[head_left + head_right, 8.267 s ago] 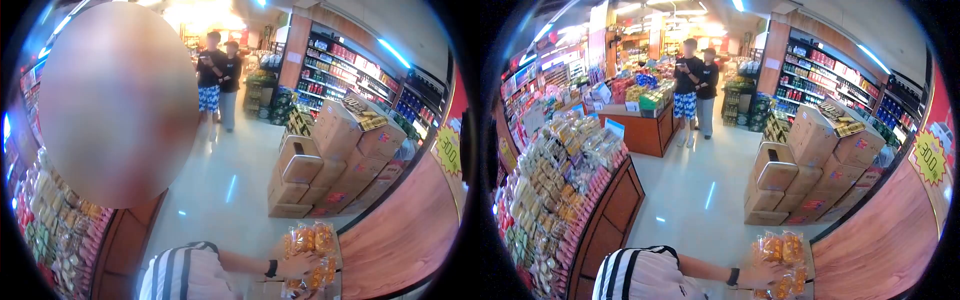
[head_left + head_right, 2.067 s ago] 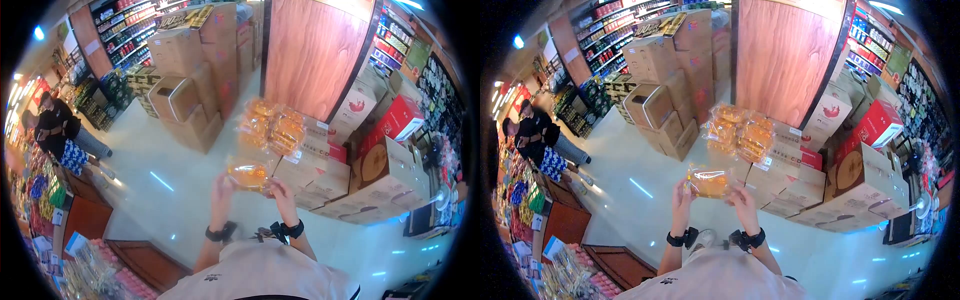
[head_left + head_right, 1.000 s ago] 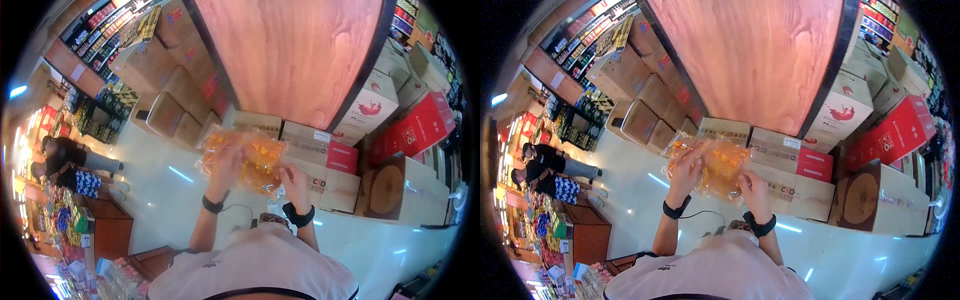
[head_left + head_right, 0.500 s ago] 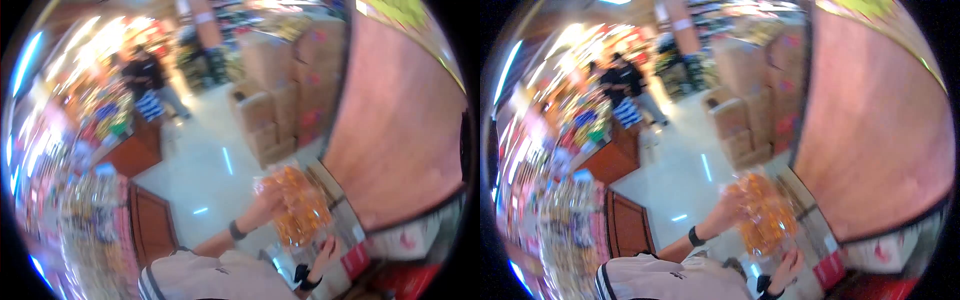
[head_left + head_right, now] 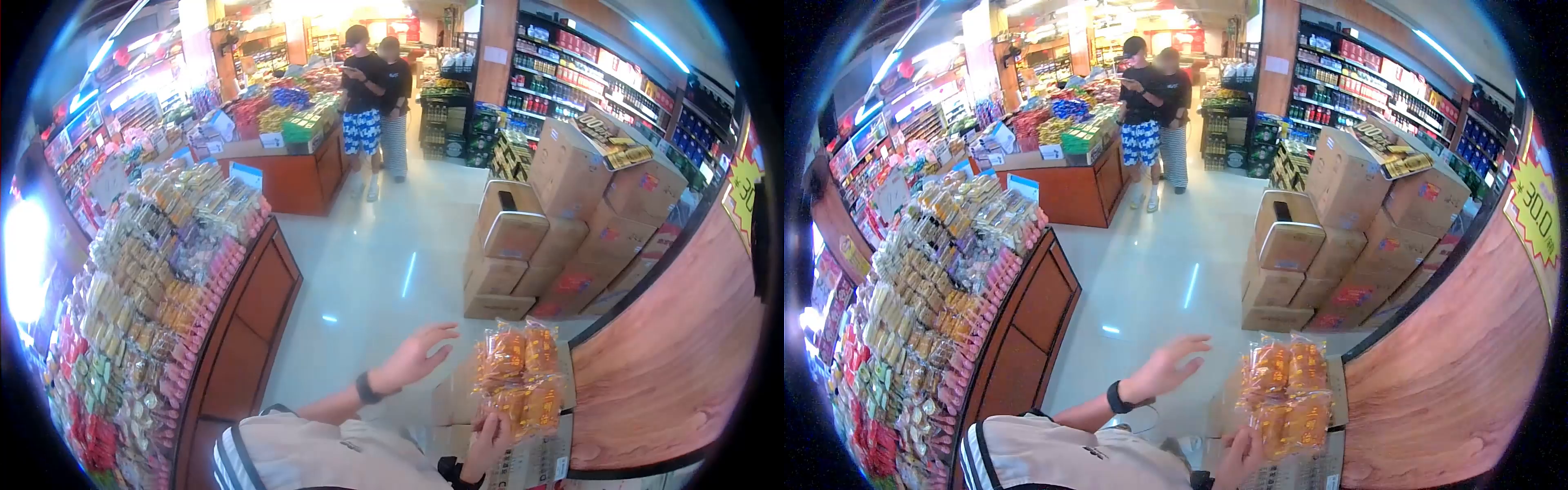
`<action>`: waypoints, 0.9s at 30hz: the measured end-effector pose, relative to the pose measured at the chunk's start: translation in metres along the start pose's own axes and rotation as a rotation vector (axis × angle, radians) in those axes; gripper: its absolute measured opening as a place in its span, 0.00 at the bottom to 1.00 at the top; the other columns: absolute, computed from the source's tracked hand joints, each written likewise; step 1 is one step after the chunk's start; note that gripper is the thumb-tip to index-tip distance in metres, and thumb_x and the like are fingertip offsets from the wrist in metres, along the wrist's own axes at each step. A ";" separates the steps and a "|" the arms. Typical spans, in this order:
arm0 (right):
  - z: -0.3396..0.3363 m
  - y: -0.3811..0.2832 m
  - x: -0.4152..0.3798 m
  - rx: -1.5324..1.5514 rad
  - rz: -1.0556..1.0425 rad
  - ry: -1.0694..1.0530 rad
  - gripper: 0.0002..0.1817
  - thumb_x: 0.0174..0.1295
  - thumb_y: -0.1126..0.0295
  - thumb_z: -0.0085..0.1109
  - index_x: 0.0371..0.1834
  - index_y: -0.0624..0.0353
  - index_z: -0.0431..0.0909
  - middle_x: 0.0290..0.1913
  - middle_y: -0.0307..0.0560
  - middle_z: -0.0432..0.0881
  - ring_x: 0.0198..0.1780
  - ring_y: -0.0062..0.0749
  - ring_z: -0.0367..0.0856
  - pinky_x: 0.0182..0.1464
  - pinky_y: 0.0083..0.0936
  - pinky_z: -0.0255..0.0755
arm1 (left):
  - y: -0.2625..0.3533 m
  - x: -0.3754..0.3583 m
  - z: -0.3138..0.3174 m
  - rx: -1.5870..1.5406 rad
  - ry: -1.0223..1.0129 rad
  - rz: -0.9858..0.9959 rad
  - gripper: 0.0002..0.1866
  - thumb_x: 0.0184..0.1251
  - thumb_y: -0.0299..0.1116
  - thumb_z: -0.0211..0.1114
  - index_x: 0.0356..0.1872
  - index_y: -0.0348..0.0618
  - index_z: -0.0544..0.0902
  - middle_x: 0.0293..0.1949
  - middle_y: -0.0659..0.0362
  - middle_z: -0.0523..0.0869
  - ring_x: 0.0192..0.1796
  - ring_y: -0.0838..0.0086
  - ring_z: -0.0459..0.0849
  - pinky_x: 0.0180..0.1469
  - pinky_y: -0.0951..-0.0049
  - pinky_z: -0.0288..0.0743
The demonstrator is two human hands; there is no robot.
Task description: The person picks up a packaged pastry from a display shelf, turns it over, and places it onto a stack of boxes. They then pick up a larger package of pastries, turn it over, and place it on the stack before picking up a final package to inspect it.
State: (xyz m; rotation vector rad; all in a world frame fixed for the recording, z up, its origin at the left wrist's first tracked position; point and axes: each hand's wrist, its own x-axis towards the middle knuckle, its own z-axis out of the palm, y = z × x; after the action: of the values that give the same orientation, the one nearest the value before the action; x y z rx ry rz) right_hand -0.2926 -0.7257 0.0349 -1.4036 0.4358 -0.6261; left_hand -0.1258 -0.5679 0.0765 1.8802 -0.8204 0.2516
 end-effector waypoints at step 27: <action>0.230 -0.027 -0.155 -0.173 -0.019 -0.861 0.10 0.71 0.73 0.50 0.48 0.66 0.78 0.35 0.44 0.82 0.32 0.23 0.78 0.38 0.20 0.74 | 0.047 -0.403 -0.279 0.329 1.127 -0.650 0.11 0.65 0.21 0.60 0.47 0.34 0.81 0.54 0.50 0.83 0.55 0.62 0.82 0.55 0.67 0.75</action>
State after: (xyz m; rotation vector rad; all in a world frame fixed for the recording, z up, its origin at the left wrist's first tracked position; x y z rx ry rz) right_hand -0.2710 -0.4512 0.0794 -1.6917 -0.2178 0.0403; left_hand -0.4041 -0.1647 0.0305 1.7924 0.6107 0.9415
